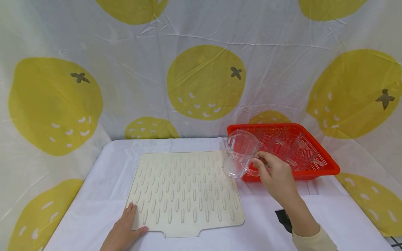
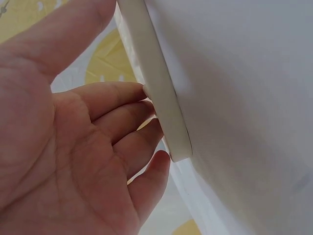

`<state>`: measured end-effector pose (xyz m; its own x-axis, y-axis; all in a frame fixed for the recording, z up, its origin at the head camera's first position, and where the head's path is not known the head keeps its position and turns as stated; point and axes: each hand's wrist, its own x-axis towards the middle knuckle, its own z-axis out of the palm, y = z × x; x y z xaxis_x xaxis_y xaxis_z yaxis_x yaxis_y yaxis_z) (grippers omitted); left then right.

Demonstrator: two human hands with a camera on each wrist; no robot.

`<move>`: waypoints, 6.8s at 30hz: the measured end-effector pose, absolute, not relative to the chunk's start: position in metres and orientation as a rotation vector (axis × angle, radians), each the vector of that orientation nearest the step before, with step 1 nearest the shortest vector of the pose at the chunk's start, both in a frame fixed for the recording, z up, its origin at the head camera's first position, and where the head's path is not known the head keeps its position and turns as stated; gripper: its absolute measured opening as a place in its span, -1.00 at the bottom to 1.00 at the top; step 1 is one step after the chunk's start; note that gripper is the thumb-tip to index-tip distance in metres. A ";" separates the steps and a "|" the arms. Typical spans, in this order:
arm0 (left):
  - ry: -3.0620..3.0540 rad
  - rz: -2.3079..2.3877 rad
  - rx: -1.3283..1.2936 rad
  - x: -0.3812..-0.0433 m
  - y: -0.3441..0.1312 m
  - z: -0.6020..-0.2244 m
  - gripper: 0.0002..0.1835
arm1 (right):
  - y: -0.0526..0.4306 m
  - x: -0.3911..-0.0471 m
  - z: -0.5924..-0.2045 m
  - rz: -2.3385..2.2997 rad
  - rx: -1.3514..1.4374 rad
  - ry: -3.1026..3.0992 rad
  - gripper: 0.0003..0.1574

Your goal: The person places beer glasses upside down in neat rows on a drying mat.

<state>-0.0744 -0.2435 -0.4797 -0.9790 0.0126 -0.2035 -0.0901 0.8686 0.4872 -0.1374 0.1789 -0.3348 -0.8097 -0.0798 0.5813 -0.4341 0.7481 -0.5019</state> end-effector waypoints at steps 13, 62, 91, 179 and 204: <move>2.835 0.773 -0.066 -0.074 -0.243 -0.479 0.14 | 0.158 -0.128 -0.339 0.985 0.435 -2.475 -0.72; 2.033 1.747 0.503 -0.097 -0.157 -0.447 -0.41 | 0.110 -0.120 -0.375 1.099 0.595 -2.475 -0.75; 1.720 1.910 0.209 -0.136 -0.133 -0.444 -0.18 | 0.103 -0.124 -0.390 0.765 0.978 -2.161 -0.54; 2.177 1.997 0.827 -0.197 -0.207 -0.426 -0.13 | 0.054 -0.194 -0.415 1.520 0.729 -2.599 -0.69; 1.985 2.181 0.644 -0.275 -0.251 -0.414 -0.02 | -0.007 -0.281 -0.406 1.587 0.638 -2.561 -0.62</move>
<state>-0.2749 -0.2511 -0.4142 -0.9018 0.3682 0.2262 0.1905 -0.1310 0.9729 -0.2810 -0.0069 -0.4063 -0.9125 -0.3123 0.2643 -0.3757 0.3836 -0.8436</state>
